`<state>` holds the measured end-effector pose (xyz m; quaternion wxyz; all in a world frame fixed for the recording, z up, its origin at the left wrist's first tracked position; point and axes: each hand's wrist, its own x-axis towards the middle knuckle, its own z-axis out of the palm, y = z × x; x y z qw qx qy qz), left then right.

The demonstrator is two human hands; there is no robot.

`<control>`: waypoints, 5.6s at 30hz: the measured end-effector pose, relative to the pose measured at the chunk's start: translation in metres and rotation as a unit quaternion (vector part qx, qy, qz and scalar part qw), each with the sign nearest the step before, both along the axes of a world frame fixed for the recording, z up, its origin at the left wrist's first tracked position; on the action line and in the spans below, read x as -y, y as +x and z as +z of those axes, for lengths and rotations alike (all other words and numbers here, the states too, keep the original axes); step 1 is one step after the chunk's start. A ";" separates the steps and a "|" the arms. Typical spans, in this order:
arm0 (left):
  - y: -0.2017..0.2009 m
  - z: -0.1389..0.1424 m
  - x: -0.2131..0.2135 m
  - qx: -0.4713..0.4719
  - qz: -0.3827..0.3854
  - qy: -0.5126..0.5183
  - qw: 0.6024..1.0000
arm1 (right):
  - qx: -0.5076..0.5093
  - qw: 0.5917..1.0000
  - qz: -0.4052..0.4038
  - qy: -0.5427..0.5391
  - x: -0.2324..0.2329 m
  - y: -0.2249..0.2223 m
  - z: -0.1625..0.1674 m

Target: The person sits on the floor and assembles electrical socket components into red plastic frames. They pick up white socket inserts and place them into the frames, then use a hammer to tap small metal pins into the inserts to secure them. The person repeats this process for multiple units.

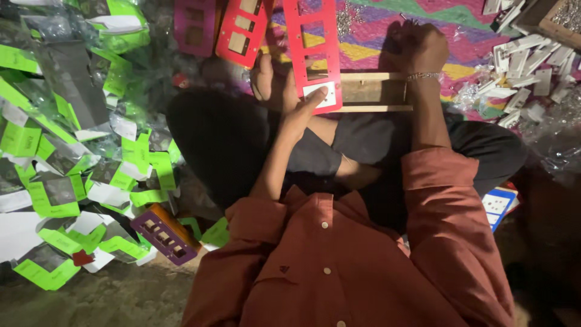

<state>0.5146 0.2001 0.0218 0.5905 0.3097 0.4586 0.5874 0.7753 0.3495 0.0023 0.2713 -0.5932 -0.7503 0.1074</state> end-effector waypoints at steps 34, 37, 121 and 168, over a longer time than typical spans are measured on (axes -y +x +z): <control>0.003 0.007 -0.003 -0.031 0.015 -0.007 0.999 | -0.417 0.847 0.143 -0.299 0.106 -0.074 0.029; 0.003 0.011 -0.004 -0.016 0.018 -0.007 1.000 | -0.425 0.851 0.182 -0.248 0.105 -0.078 0.032; 0.013 -0.031 -0.028 0.456 -0.228 -0.008 0.860 | -0.389 0.887 0.137 -0.206 0.105 -0.067 0.078; 0.013 -0.043 -0.034 0.427 -0.152 -0.038 0.891 | -0.444 0.871 0.089 -0.191 0.106 -0.079 0.043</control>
